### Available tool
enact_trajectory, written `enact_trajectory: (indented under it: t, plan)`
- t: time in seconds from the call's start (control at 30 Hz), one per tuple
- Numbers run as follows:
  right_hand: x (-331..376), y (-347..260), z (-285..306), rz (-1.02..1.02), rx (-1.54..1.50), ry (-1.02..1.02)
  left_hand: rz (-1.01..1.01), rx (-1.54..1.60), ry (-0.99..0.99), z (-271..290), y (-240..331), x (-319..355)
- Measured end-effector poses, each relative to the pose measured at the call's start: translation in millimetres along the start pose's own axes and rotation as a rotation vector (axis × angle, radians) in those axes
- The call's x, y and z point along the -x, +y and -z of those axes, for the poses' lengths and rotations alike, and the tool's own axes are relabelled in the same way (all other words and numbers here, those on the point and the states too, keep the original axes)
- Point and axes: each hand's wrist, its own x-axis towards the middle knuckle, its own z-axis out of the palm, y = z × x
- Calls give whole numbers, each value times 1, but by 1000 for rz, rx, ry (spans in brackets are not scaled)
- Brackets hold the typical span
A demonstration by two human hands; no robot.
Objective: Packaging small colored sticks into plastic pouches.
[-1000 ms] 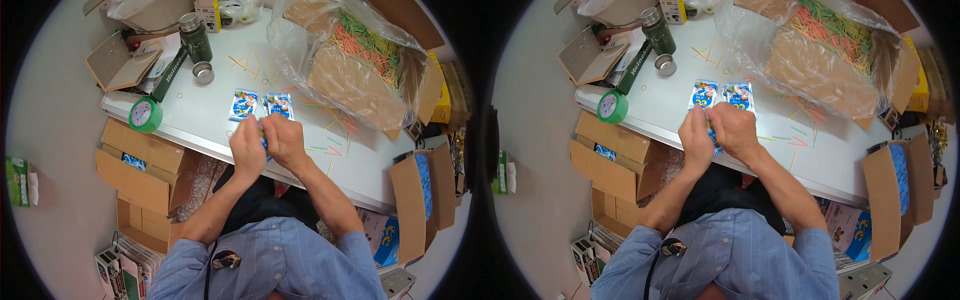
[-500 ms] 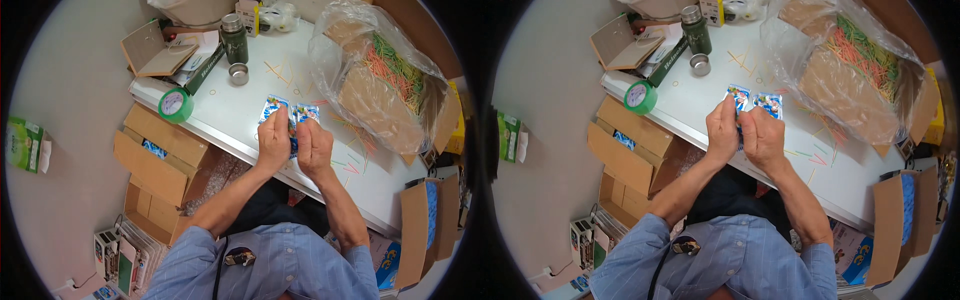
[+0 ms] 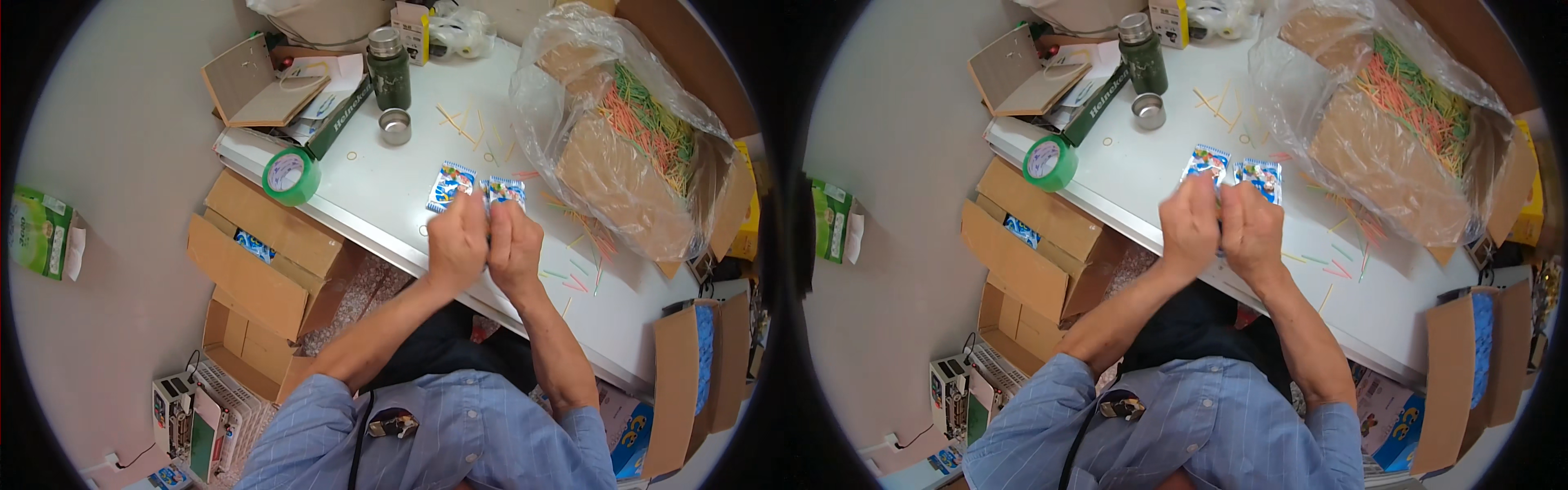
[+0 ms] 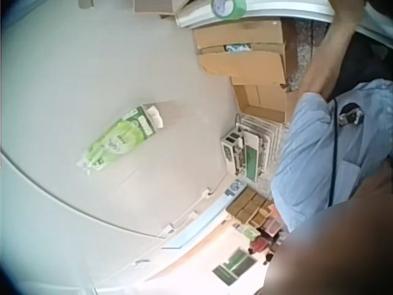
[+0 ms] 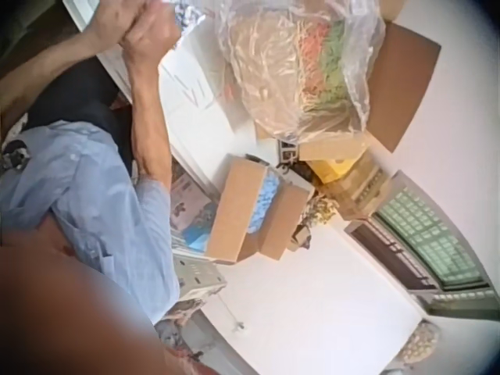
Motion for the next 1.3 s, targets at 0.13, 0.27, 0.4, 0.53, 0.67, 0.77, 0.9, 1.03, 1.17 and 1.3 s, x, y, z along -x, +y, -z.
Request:
enact_trajectory:
  t: [0.13, 0.27, 0.4, 0.53, 0.67, 0.77, 0.9, 1.03, 1.17, 1.3]
  plan:
    - [7, -9, 5, -137, -124, 4, -250, -216, -32, 6, -6, -8]
    - [4, 5, 4, -209, -124, -43, -58, -44, -58, -1, 8, -2]
    - [9, -7, -2, -125, -191, 102, -297, -118, -66, 6, 0, 3]
    - [10, -4, 0, 2, -27, 5, 100, 5, -33, 3, 2, -6]
    - [10, -6, 3, -194, -130, -5, -130, -120, -70, 6, 10, 9]
    - [10, -10, 1, -66, -18, -12, 97, -30, -48, 8, 4, 4]
    - [11, -3, 8, -179, -80, -4, -32, -16, -63, -1, 7, 10]
    - [11, -16, 5, -59, -70, -26, 128, 106, -16, 4, 0, 10]
    - [22, -3, 2, -319, -198, -48, -88, -98, -98, 11, -6, 17]
    - [23, 5, 6, -352, -123, 51, 204, 0, -101, -1, -6, 21]
